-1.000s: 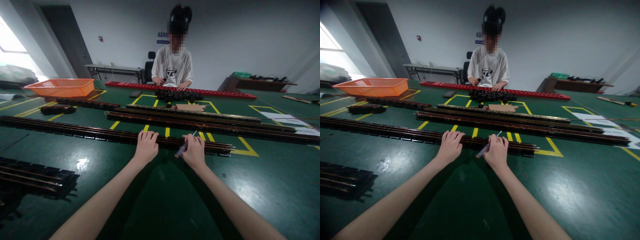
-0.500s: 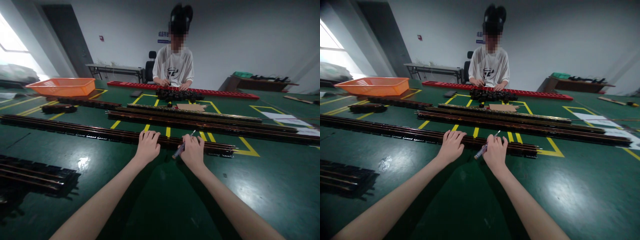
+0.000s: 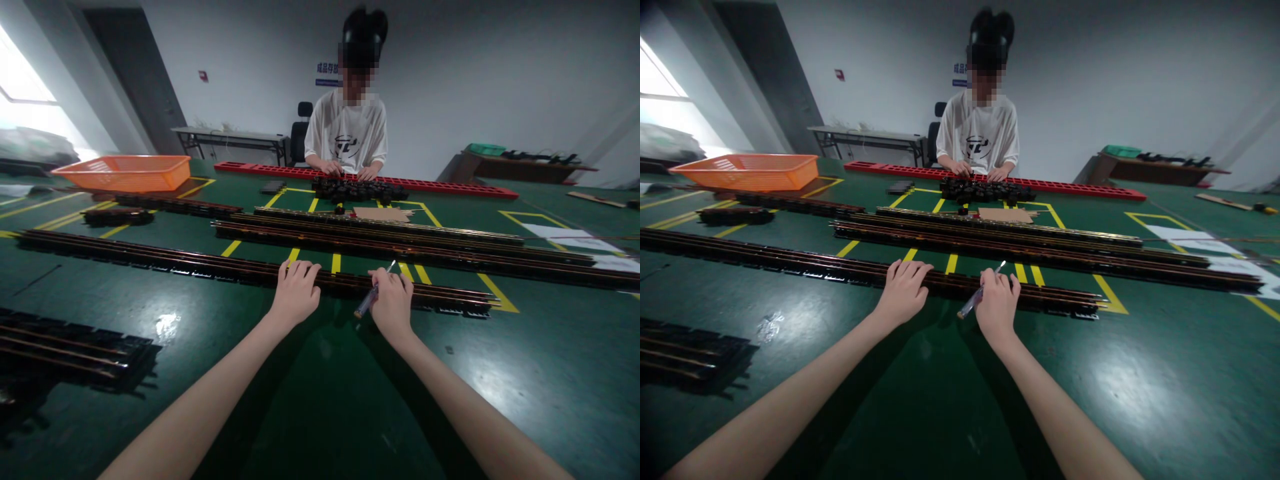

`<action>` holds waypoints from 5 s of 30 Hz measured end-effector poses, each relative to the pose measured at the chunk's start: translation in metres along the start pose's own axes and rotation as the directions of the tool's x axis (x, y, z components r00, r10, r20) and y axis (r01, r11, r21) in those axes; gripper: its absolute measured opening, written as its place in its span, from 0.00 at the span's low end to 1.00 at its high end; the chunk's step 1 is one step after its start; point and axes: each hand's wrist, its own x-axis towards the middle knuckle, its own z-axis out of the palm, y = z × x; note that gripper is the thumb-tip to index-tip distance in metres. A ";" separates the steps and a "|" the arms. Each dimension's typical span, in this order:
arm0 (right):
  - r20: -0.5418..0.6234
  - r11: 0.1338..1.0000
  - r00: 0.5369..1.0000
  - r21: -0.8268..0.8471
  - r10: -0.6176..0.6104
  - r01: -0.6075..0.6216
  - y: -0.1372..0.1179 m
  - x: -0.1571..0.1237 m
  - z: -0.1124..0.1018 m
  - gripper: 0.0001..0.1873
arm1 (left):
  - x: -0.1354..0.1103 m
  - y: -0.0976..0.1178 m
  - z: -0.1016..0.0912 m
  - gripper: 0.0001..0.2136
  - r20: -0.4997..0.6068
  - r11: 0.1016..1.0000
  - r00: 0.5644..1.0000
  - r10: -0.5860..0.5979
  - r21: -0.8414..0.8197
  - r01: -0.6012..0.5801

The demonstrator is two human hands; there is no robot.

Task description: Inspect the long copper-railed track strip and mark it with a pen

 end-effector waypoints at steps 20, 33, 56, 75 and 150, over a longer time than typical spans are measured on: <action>0.010 0.990 0.995 -0.092 -0.104 0.104 -0.003 0.001 0.003 0.05 | -0.001 0.002 -0.002 0.18 0.002 1.000 1.000 -0.017 0.009 0.017; -0.001 0.997 0.998 -0.037 -0.060 0.060 -0.005 -0.001 0.000 0.13 | -0.001 0.000 -0.001 0.18 -0.008 1.000 1.000 -0.017 -0.014 0.017; -0.007 0.996 0.997 0.041 -0.081 0.081 -0.001 0.001 -0.003 0.09 | -0.001 0.000 -0.001 0.17 -0.005 1.000 1.000 -0.017 0.004 0.017; -0.002 0.999 0.999 0.038 -0.035 0.035 0.000 0.001 0.002 0.12 | -0.001 -0.002 0.001 0.18 -0.006 1.000 1.000 -0.001 0.005 0.001; 0.065 0.987 0.993 -0.122 -0.095 0.103 -0.007 0.001 -0.001 0.08 | 0.001 0.001 -0.002 0.20 0.069 0.999 0.997 0.046 0.007 -0.047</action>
